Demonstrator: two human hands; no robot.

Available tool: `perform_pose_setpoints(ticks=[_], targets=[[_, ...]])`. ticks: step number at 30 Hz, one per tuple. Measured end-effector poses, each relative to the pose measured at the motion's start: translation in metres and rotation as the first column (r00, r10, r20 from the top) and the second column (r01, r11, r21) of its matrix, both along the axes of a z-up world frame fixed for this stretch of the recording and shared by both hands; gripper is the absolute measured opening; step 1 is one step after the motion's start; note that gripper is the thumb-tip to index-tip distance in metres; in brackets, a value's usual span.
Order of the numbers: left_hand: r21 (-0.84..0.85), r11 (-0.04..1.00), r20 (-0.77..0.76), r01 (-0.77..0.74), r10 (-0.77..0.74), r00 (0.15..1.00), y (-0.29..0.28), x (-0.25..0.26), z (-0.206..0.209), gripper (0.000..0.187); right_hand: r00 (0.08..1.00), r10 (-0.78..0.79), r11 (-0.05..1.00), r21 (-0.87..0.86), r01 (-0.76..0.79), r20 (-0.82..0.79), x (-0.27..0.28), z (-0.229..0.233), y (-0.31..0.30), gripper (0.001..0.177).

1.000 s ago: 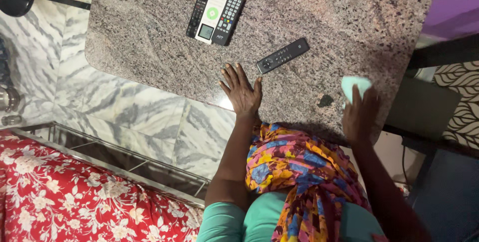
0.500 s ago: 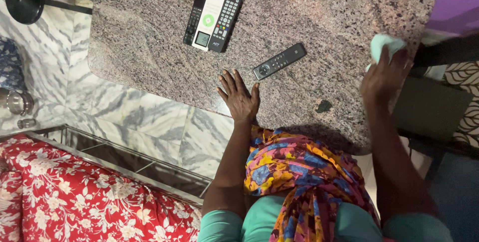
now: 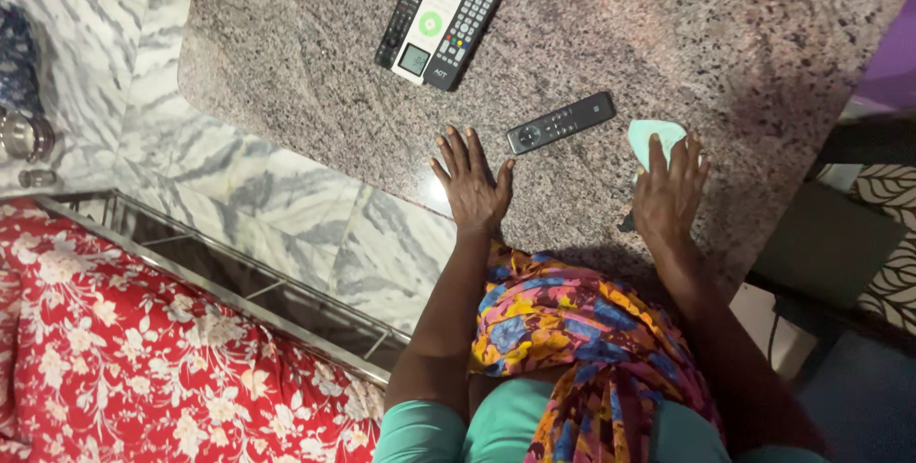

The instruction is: The person wipes a granite table surface with a light blue cloth. They move a power adapter, mousepad, computer mouse, and remote controls aside to clean underneath, then wipe the items themselves before returning them to the table.

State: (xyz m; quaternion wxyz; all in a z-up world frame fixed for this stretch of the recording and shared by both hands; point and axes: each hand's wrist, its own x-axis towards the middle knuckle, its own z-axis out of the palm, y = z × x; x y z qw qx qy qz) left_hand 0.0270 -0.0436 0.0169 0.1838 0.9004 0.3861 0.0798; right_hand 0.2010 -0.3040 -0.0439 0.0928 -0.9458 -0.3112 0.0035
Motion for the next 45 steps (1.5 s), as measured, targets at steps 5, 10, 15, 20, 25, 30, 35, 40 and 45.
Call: perform_pose_setpoints(ticks=[5,10,15,20,25,30,35,40,45], targets=[[0.011,1.0,-0.002,-0.003,0.003,1.0,0.0,0.001,0.001,0.088,0.994,0.013,0.996,0.094,-0.003,-0.112,-0.006,0.023,0.007,0.059],[0.002,1.0,0.019,-0.009,0.009,1.0,0.0,-0.002,-0.003,0.088,0.999,-0.001,1.0,-0.016,0.002,0.036,0.038,0.001,0.021,0.057],[0.022,1.0,-0.008,-0.022,0.022,1.0,0.001,0.001,-0.003,0.088,0.998,-0.062,0.984,0.171,0.058,0.018,0.081,-0.008,0.051,0.052],[-0.001,1.0,0.026,-0.025,0.025,0.999,0.0,-0.003,-0.004,0.085,0.996,-0.037,0.989,0.142,0.025,0.081,0.083,-0.014,0.063,0.057],[0.011,1.0,0.042,-0.014,0.013,0.999,0.002,-0.003,-0.007,0.085,0.993,0.117,0.984,0.134,-0.115,-0.014,0.015,-0.002,0.03,0.059],[0.036,0.999,0.04,-0.02,0.019,0.999,0.0,-0.004,-0.016,0.086,0.997,0.07,0.98,0.185,-0.072,0.018,-0.003,0.026,0.031,0.061],[0.027,0.999,0.117,-0.042,0.038,0.992,-0.001,-0.003,-0.018,0.085,0.921,0.358,0.823,0.517,-0.233,-0.154,-0.042,0.101,0.085,0.057],[0.003,1.0,0.068,-0.025,0.025,0.997,0.003,-0.003,-0.021,0.087,-0.28,0.689,0.669,0.735,-0.111,-0.669,-0.171,0.22,0.121,0.049],[-0.004,0.999,0.087,-0.038,0.038,0.995,-0.001,-0.004,-0.019,0.087,-0.306,0.912,0.053,0.821,-0.569,-0.271,-0.198,0.265,0.147,0.041]])
